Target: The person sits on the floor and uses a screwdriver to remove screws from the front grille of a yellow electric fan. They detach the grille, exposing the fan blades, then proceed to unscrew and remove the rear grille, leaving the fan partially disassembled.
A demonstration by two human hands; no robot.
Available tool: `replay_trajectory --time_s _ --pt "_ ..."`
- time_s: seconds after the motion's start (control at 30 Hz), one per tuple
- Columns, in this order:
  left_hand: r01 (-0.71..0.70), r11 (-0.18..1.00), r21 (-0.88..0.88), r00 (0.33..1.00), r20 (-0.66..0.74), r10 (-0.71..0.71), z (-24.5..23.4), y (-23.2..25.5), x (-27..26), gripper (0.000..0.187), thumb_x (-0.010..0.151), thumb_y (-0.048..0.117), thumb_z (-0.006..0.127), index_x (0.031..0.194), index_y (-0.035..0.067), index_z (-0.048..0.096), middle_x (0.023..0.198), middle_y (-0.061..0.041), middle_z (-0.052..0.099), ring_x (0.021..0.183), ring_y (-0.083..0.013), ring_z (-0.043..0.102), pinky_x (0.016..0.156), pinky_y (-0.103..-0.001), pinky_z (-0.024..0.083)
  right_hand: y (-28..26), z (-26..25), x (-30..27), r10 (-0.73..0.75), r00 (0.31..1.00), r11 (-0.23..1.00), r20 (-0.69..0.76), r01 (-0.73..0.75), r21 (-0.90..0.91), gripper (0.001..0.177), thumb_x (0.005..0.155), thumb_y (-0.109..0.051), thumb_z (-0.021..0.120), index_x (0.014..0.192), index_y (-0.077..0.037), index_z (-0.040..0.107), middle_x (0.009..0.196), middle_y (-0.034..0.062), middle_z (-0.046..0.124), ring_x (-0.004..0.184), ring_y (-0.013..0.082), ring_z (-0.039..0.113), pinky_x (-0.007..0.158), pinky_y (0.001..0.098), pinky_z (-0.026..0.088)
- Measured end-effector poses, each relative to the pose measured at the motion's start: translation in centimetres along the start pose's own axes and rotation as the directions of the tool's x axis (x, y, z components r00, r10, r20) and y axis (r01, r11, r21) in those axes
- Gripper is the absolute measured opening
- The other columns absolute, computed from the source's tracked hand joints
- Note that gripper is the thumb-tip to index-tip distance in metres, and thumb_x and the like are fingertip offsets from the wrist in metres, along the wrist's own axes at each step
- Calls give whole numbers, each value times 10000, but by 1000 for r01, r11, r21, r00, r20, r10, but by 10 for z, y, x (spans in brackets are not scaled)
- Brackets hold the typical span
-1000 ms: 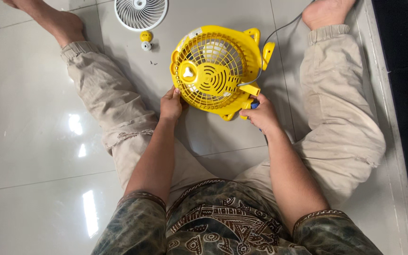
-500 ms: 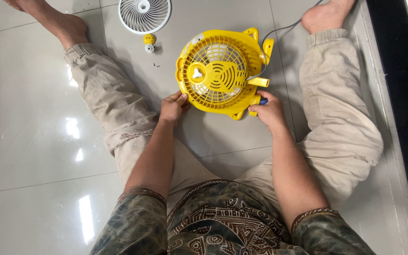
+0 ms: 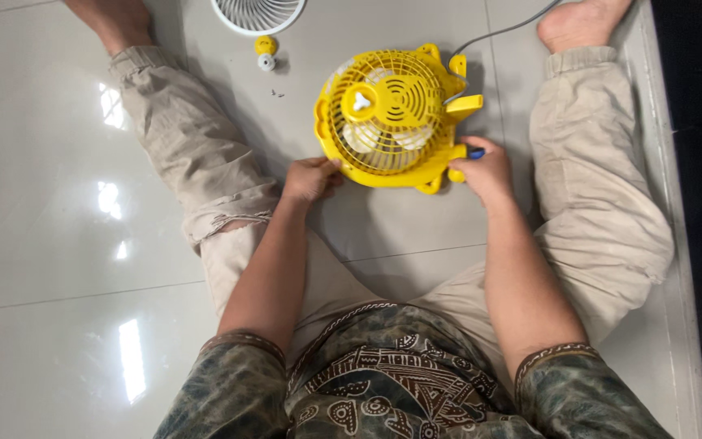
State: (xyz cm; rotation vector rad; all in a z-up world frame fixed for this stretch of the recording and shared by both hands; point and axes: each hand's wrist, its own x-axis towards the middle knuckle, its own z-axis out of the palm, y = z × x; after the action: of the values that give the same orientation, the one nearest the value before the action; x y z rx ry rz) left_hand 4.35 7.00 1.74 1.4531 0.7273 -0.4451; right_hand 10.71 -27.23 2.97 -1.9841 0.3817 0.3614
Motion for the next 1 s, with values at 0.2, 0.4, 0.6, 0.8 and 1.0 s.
replay_trajectory --time_s 0.2,0.4,0.6,0.8,1.0 --pt "258 963 73 946 183 -268 -4 2 -15 329 927 387 707 947 59 722 871 -89 747 689 -191 727 569 -301 556 -40 -10 -25 -390 880 921 -270 377 -103 369 851 28 708 1208 -27 637 973 95 647 840 170 613 753 297 530" --pt "-111 952 -286 988 -132 75 -6 -1 11 367 1020 371 633 963 23 531 732 -127 631 505 -193 619 440 -326 510 -136 -18 -81 -529 847 688 -49 462 559 236 1004 82 611 1227 4 609 1048 78 685 921 150 663 867 293 564" --pt "-166 974 -151 986 -35 163 8 -13 25 299 1033 305 540 1064 9 515 765 -154 692 538 -224 677 469 -359 566 -202 -3 -104 -675 733 721 83 632 285 223 1086 4 644 1304 8 598 1175 65 710 1065 103 656 944 251 544" --pt "2 990 -144 988 152 20 28 -15 14 255 1010 176 469 1194 26 376 921 -196 707 660 -275 753 566 -397 639 -217 11 -99 -753 658 658 19 751 46 210 1101 -48 712 1287 -13 622 1085 31 688 967 84 629 883 243 553" --pt "-46 970 -240 986 145 82 49 -11 5 208 1042 136 422 1161 -23 361 946 -258 725 686 -291 766 581 -391 652 -218 18 -88 -759 651 648 -27 759 61 214 1075 -51 717 1254 -14 607 1055 21 677 935 78 629 838 240 564"
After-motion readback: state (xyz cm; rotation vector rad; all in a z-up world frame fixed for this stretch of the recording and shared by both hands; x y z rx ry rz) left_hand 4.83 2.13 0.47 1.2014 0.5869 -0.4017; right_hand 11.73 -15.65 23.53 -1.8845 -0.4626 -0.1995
